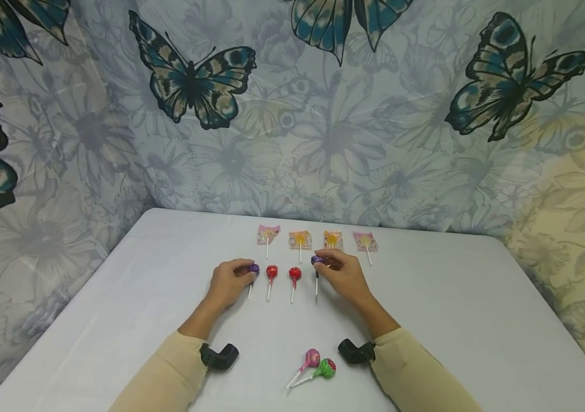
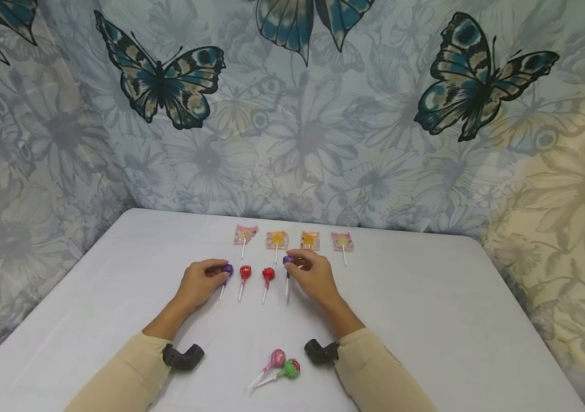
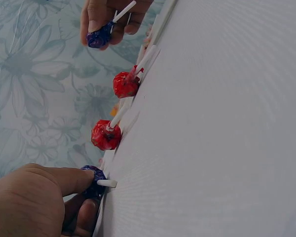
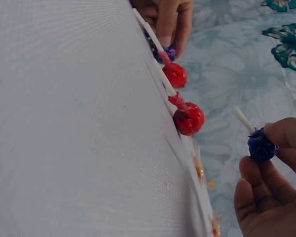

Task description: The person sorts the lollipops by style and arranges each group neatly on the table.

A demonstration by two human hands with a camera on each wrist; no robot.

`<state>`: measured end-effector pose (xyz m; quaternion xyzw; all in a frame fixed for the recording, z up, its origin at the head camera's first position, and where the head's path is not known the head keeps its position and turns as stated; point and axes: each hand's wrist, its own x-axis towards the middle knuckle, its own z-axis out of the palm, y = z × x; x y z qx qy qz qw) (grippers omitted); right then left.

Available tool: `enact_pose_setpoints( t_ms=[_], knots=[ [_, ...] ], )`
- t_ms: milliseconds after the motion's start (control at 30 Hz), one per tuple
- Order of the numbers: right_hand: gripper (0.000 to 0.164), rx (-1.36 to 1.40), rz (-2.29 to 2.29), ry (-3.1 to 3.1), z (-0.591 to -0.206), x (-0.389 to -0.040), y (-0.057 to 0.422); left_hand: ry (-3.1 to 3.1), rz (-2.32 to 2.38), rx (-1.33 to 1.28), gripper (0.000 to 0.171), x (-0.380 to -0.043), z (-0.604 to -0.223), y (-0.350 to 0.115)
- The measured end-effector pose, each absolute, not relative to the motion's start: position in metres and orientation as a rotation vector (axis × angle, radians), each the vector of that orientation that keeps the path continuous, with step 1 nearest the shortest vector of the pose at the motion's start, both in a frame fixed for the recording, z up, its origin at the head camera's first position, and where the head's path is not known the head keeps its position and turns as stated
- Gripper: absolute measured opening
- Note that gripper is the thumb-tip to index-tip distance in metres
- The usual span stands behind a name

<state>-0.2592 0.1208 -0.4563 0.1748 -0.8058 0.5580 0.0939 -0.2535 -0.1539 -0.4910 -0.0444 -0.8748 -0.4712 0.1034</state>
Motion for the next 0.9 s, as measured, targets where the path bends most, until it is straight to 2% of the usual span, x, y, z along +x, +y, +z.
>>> enact_pose_setpoints(
  t_ms=[233, 900],
  knots=[
    [0.026, 0.477, 1.626, -2.439, -0.474, -0.270, 0.124, -2.588, -1.391, -0.112, 0.028, -0.253, -0.490, -0.155],
    [0.020, 0.365, 1.348, -2.656, -0.482, -0.265, 0.123, -2.591, -1.387, -0.123, 0.027, -0.251, -0.489, -0.153]
  ],
)
